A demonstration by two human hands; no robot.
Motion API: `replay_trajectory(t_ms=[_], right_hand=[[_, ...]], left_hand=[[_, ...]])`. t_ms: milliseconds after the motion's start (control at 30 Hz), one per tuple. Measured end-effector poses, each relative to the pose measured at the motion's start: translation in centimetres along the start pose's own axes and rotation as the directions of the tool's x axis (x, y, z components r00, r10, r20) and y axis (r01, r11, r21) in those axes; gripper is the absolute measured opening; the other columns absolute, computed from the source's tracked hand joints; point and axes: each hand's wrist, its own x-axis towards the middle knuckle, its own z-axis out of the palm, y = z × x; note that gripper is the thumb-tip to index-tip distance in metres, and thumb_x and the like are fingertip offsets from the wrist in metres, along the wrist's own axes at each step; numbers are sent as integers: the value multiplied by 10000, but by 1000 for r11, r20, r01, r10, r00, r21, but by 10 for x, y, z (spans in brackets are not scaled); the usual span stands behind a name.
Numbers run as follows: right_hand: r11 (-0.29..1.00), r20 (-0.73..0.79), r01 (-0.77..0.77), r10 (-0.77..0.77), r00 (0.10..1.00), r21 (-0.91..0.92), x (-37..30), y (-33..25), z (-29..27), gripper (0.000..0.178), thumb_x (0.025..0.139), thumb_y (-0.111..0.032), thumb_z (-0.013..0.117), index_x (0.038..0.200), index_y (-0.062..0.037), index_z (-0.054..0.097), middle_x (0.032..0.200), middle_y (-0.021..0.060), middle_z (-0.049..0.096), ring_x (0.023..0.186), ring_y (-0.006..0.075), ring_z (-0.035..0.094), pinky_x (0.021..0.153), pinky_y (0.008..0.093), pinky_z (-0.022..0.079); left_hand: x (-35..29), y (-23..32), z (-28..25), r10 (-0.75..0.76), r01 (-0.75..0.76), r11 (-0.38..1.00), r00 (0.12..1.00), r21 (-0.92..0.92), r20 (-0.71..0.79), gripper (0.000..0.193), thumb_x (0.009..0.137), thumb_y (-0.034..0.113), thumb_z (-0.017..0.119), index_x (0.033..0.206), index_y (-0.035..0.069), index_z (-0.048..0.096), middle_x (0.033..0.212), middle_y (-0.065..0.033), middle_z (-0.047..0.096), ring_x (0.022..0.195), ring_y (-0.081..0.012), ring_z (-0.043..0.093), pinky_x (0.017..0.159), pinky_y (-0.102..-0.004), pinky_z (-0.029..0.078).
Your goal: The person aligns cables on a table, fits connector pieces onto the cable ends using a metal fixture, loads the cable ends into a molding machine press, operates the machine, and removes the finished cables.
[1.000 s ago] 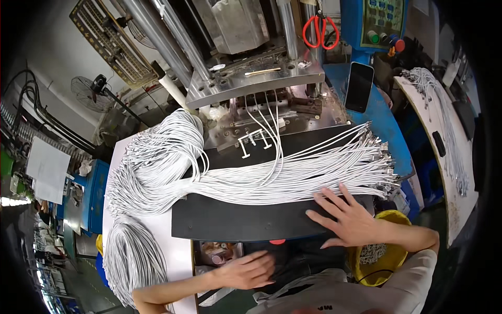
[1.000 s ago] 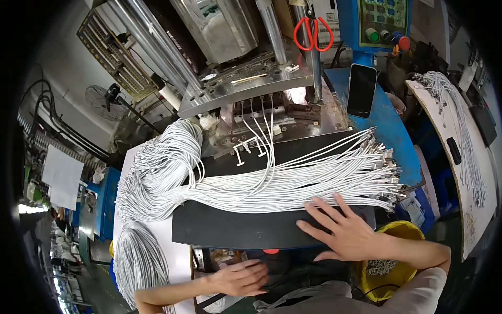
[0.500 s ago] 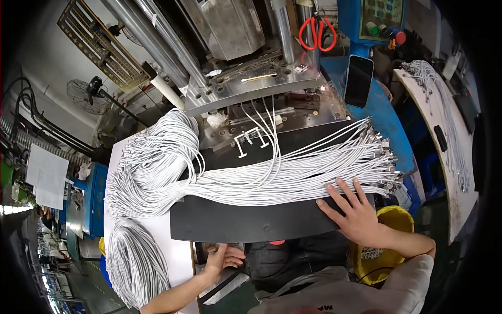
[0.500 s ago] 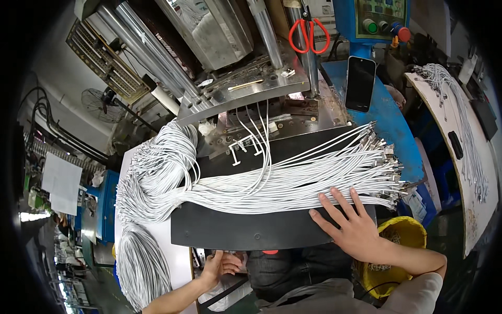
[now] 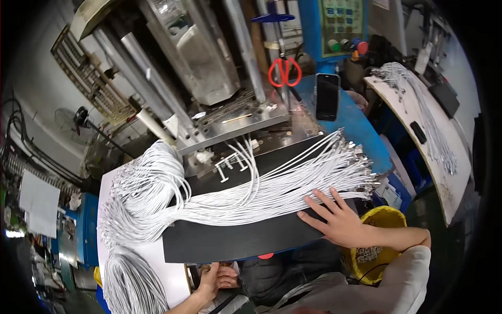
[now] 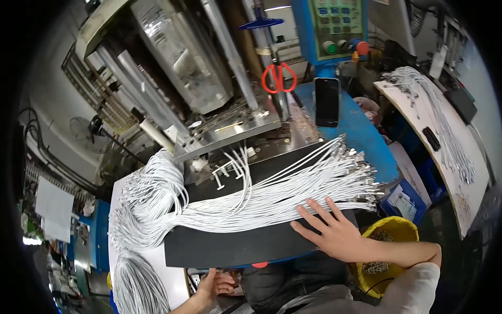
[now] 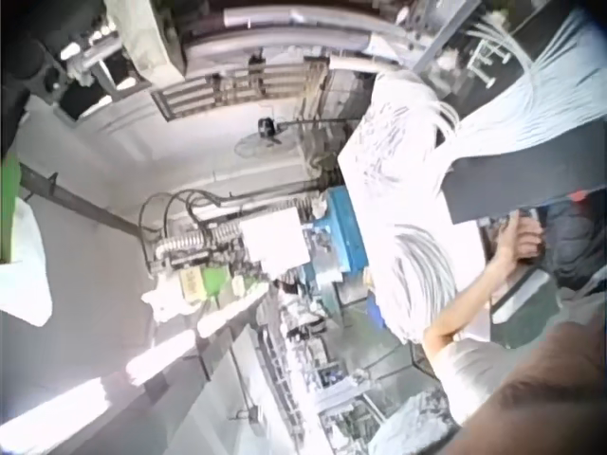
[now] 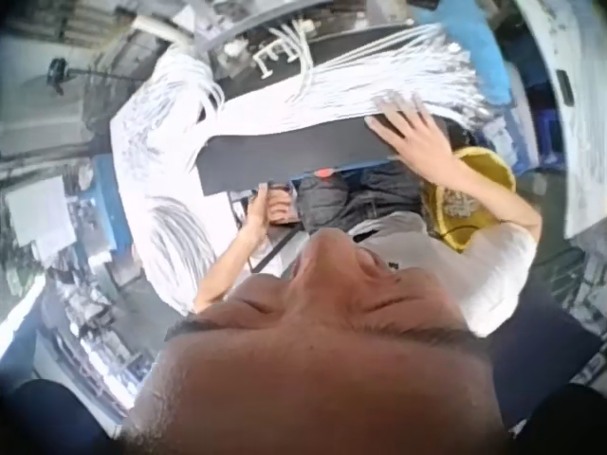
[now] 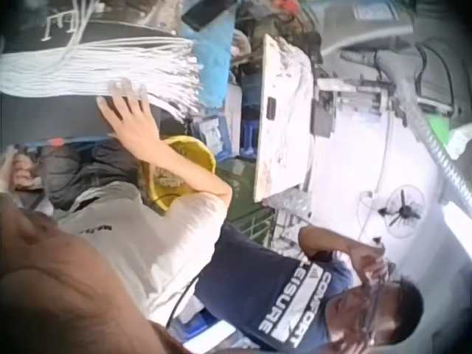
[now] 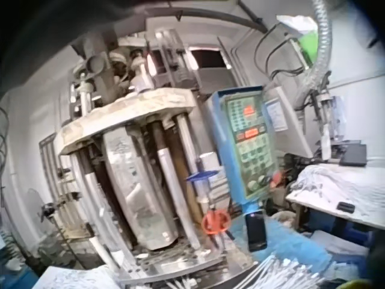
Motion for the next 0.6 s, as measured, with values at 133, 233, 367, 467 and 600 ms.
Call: replay_trajectory(t_ms=[133, 233, 367, 467, 600], right_hand=[[994, -44, 100, -99, 994, 34, 13, 1, 12, 1024, 726, -381, 861, 1597, -184, 360, 1674, 146, 269, 1551, 378, 233, 1236, 606, 178], [999, -38, 44, -43, 998, 27, 11, -5, 1, 1022, 734, -422, 852, 1594, -172, 359, 1680, 143, 261, 1557, 368, 225, 1245, 575, 182], [996, -112, 87, -86, 990, 6, -1, 0, -4, 1000, 740, -429, 843, 1583, -173, 372, 1685, 136, 255, 1560, 365, 221, 1245, 568, 192], [996, -124, 87, -90, 988, -29, -2, -1, -4, 996, 736, -436, 842, 1578, -175, 378, 1687, 133, 253, 1559, 364, 223, 1245, 567, 197], [994, -126, 111, -111, 986, -11, 3, 2, -3, 988, 741, -443, 837, 1577, -181, 381, 1687, 129, 253, 1559, 358, 226, 1243, 566, 206]], left_hand=[[-4, 20, 13, -108, 108, 994, 984, 10, 141, 418, 1004, 443, 639, 1051, 28, 661, 1034, -173, 678, 1181, -290, 569, 956, -717, 447], [2, 48, 42, -115, 62, 982, 945, 178, 306, 433, 1004, 455, 625, 1069, 28, 654, 1050, -172, 673, 1187, -289, 566, 966, -711, 440], [-11, 66, 63, -44, -64, 969, 904, 237, 425, 455, 1005, 472, 607, 1093, 27, 644, 1070, -172, 668, 1195, -289, 561, 981, -703, 431], [-31, 75, 59, 40, -158, 962, 889, 223, 456, 471, 1005, 484, 593, 1112, 27, 637, 1086, -171, 663, 1201, -289, 558, 991, -697, 424], [-60, 83, 51, 168, -281, 942, 867, 181, 470, 495, 1005, 500, 574, 1136, 26, 628, 1107, -171, 658, 1209, -288, 553, 1006, -689, 414]])
